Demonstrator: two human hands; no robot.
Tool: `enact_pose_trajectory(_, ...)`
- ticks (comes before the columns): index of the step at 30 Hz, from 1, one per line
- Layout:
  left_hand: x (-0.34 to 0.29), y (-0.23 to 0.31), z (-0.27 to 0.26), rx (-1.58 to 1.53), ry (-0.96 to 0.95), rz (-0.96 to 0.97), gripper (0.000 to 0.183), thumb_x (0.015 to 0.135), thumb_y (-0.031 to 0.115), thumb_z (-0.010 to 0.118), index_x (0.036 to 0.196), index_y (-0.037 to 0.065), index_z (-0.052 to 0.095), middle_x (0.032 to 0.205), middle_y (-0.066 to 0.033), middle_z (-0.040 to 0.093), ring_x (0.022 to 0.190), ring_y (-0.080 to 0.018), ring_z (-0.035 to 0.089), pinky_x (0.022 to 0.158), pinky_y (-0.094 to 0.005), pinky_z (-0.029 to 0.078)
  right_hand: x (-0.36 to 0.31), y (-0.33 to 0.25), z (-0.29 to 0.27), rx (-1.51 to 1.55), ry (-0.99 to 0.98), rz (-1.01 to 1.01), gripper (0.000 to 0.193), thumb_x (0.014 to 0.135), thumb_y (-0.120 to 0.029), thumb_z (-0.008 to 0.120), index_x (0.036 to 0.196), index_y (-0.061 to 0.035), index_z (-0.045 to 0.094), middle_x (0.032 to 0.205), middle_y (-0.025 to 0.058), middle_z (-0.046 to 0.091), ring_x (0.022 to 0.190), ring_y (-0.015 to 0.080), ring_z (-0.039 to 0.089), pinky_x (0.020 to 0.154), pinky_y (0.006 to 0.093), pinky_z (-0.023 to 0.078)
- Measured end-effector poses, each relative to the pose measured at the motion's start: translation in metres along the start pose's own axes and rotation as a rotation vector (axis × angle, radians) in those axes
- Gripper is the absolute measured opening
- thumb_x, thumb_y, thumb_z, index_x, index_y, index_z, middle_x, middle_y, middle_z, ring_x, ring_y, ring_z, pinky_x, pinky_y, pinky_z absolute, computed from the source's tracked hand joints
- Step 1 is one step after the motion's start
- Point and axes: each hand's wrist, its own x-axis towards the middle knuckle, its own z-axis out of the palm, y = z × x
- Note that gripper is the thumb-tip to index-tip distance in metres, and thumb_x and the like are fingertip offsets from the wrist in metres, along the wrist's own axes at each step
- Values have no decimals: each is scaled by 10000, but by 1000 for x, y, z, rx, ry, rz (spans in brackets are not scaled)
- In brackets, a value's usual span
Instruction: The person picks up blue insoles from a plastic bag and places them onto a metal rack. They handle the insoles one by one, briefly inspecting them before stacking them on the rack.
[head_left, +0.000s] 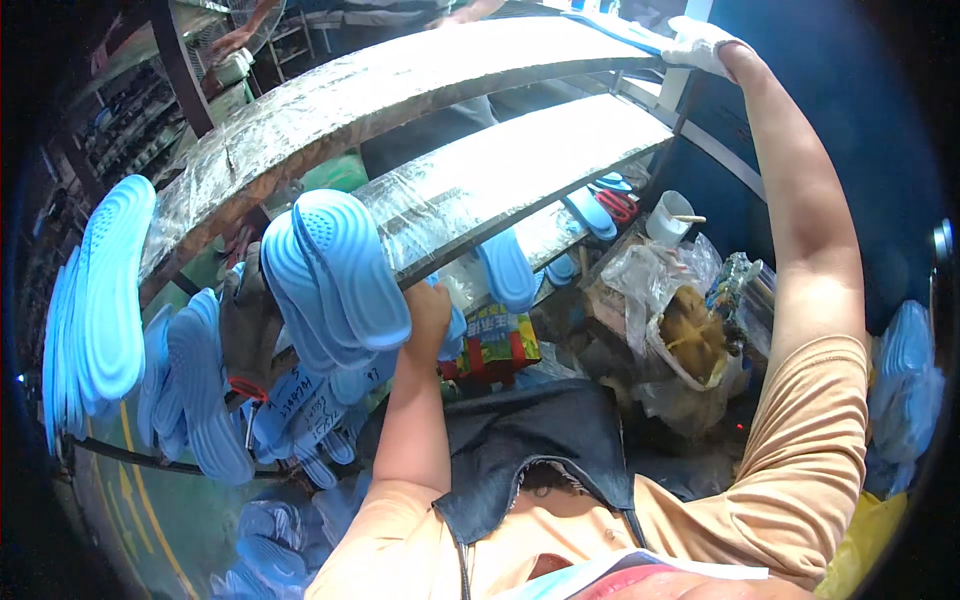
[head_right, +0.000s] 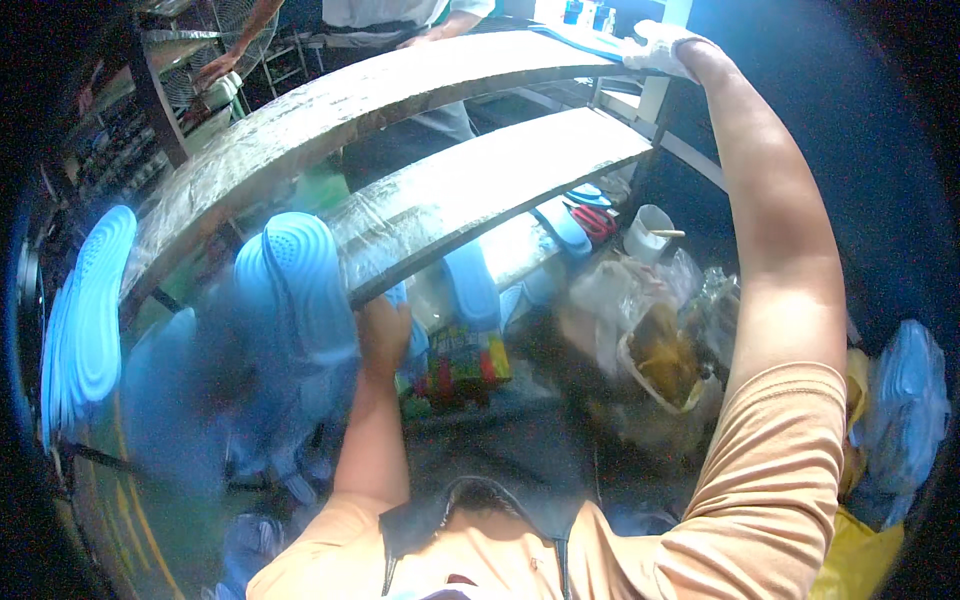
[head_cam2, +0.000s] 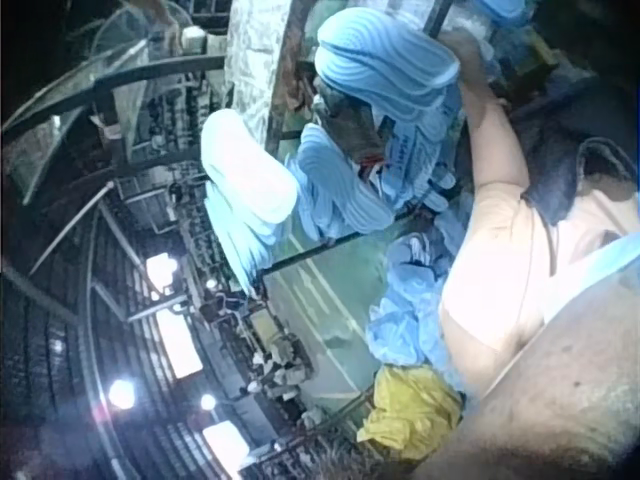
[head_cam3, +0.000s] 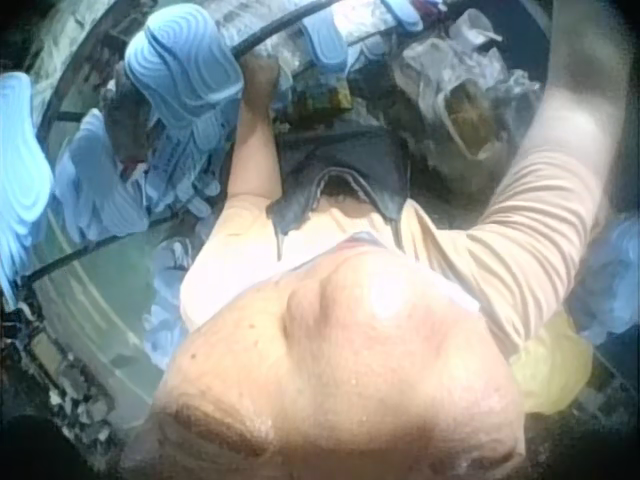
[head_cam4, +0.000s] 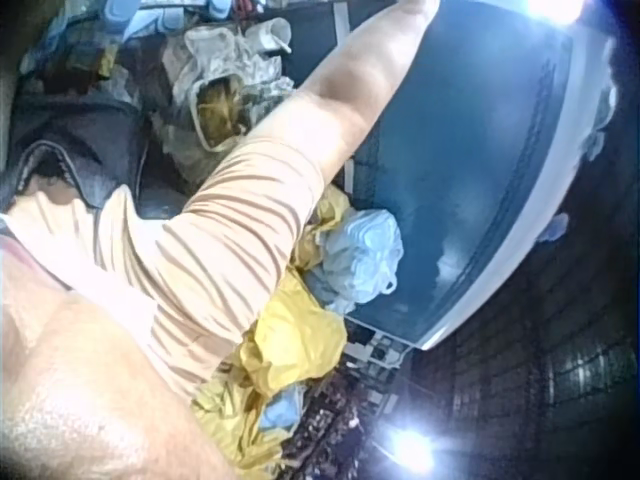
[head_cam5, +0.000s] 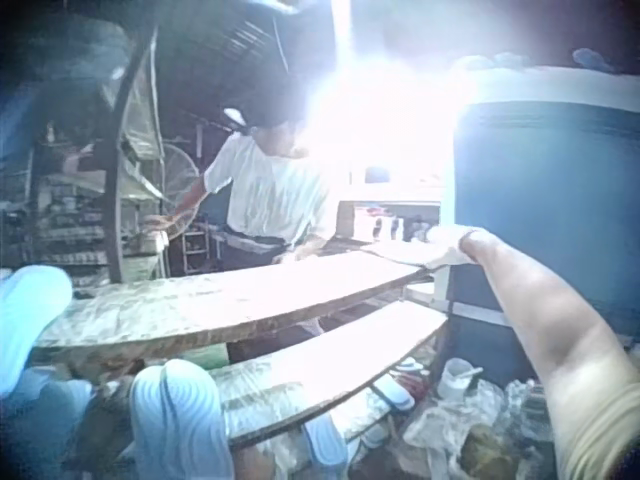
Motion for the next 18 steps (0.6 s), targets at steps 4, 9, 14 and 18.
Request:
enact_pose_trajectory(4,-4,1,-19,14,-39,0,562,835,221,562,1298,-89,488,1261,-343,525,1055,-509,531,949,-506,419,-65,-19,-26,4,51,-73,537,880,-372,595,1339,-100,530,1329,149,576,1209,324,545,1033,404,425)
enact_pose_trajectory(9,-17,60,-69,-236,-186,179,519,838,217,514,1258,-87,530,1198,-341,575,944,-517,594,873,-495,485,-140,34,-33,136,33,-174,559,882,-341,615,1364,-77,514,1358,156,553,1234,306,532,1068,374,410)
enact_pose_trajectory(14,-60,174,-122,-1770,-1193,-172,606,878,221,478,1416,-39,380,1306,-248,535,1092,-397,603,880,-449,528,-235,54,-56,126,-139,-101,620,862,-419,612,1329,-18,543,1357,179,562,1240,296,547,1057,353,419)
enact_pose_trajectory(18,-106,246,-107,-2368,-1702,-250,713,857,215,535,1460,-52,264,1380,-312,437,1215,-475,519,960,-515,512,-289,70,-66,140,-232,-28,627,851,-434,627,1314,-18,553,1306,178,599,1201,295,576,1029,362,439)
